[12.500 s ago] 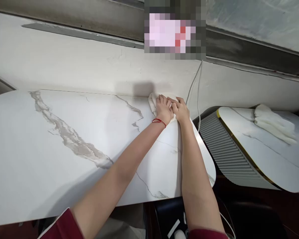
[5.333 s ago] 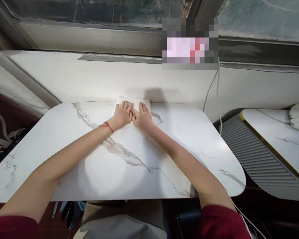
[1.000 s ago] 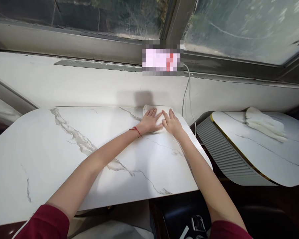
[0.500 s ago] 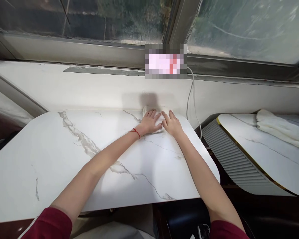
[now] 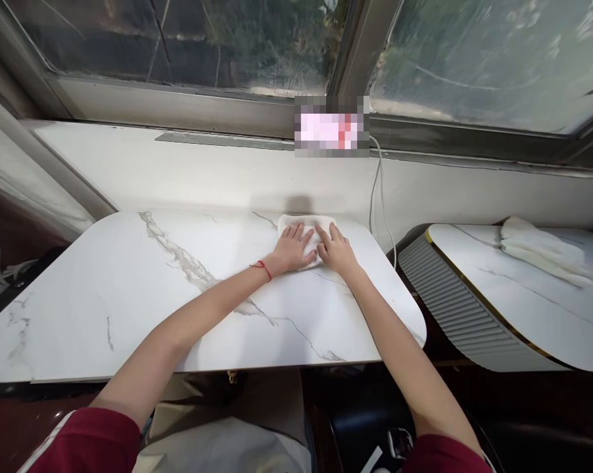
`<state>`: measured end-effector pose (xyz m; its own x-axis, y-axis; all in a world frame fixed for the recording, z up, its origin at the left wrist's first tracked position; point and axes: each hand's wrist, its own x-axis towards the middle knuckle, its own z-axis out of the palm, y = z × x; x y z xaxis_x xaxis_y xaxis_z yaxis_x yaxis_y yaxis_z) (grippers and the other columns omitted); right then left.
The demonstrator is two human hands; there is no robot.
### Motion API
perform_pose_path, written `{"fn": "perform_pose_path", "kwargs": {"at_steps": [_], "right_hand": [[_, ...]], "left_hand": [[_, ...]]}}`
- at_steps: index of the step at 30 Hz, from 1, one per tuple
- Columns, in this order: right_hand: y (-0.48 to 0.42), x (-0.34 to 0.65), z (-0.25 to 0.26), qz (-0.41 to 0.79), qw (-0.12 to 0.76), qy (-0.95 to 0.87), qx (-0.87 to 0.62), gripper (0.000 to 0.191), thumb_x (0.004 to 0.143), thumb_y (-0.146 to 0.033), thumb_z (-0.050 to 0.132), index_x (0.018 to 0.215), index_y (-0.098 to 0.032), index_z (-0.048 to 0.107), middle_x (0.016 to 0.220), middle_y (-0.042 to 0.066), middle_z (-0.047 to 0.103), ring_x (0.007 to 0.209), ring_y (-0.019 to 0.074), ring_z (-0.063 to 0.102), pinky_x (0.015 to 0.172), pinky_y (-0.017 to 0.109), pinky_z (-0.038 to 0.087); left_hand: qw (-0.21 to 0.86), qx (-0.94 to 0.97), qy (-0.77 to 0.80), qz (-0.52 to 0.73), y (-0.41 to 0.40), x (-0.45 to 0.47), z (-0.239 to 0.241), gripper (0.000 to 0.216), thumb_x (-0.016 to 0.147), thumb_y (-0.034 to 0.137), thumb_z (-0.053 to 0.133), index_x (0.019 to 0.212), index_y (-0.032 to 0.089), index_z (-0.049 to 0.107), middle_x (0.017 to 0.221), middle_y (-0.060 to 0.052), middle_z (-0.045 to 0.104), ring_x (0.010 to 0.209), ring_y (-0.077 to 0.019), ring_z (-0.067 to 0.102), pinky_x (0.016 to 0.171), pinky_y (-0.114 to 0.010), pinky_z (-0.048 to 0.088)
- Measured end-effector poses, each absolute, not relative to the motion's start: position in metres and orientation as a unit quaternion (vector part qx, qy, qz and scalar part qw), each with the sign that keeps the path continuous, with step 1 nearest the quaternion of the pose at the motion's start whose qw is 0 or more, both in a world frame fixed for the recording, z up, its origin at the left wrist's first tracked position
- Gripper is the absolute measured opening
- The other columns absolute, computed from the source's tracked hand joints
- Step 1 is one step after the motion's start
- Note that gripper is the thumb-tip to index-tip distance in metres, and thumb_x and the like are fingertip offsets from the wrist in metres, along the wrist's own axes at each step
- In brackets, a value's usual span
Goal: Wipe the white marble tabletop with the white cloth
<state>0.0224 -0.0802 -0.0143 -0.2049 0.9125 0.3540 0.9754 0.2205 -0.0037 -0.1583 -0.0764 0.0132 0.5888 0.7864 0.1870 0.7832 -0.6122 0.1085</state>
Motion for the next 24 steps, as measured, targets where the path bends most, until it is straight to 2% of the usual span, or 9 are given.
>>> {"fn": "perform_pose_path", "kwargs": {"at_steps": [7,14,18,24], "right_hand": [[-0.164,-0.005,-0.028,-0.116,0.209,-0.797,-0.555,0.056,0.097,-0.024,0.032,0.149,-0.011,0.049,0.155,0.027,0.041,0.14,0.0388,0.045,0.101,0.056,0.049],[-0.268,-0.054,-0.024,-0.09,0.233,-0.815,-0.523,0.06,0.099,-0.024,0.034,0.159,-0.018,0.032,0.165,0.021,0.023,0.15,0.0376,0.03,0.107,0.055,0.045],[-0.263,-0.065,-0.024,-0.108,0.225,-0.804,-0.539,0.06,0.097,-0.022,0.034,0.156,-0.016,0.038,0.162,0.023,0.027,0.148,0.0381,0.033,0.104,0.055,0.046],[-0.187,-0.081,-0.018,-0.125,0.167,-0.78,-0.59,0.057,0.093,-0.025,0.038,0.147,-0.009,0.051,0.15,0.028,0.043,0.138,0.0399,0.043,0.1,0.054,0.046]], "left_hand": [[-0.024,0.903,0.408,0.133,-0.155,-0.202,0.006,0.073,0.098,0.048,0.046,0.154,0.002,0.039,0.159,-0.028,0.038,0.15,-0.0414,0.032,0.122,-0.056,0.025],[-0.1,0.902,0.413,0.072,-0.251,-0.236,0.005,0.076,0.097,0.048,0.042,0.151,-0.006,0.038,0.152,-0.035,0.043,0.143,-0.0489,0.04,0.115,-0.062,0.031],[-0.093,0.918,0.382,0.059,-0.241,-0.246,0.01,0.077,0.096,0.049,0.045,0.15,-0.005,0.04,0.151,-0.035,0.044,0.142,-0.049,0.042,0.114,-0.061,0.033],[-0.037,0.921,0.378,0.09,-0.165,-0.263,0.014,0.072,0.097,0.046,0.048,0.15,-0.002,0.041,0.155,-0.033,0.04,0.147,-0.0445,0.037,0.117,-0.058,0.031]]}}
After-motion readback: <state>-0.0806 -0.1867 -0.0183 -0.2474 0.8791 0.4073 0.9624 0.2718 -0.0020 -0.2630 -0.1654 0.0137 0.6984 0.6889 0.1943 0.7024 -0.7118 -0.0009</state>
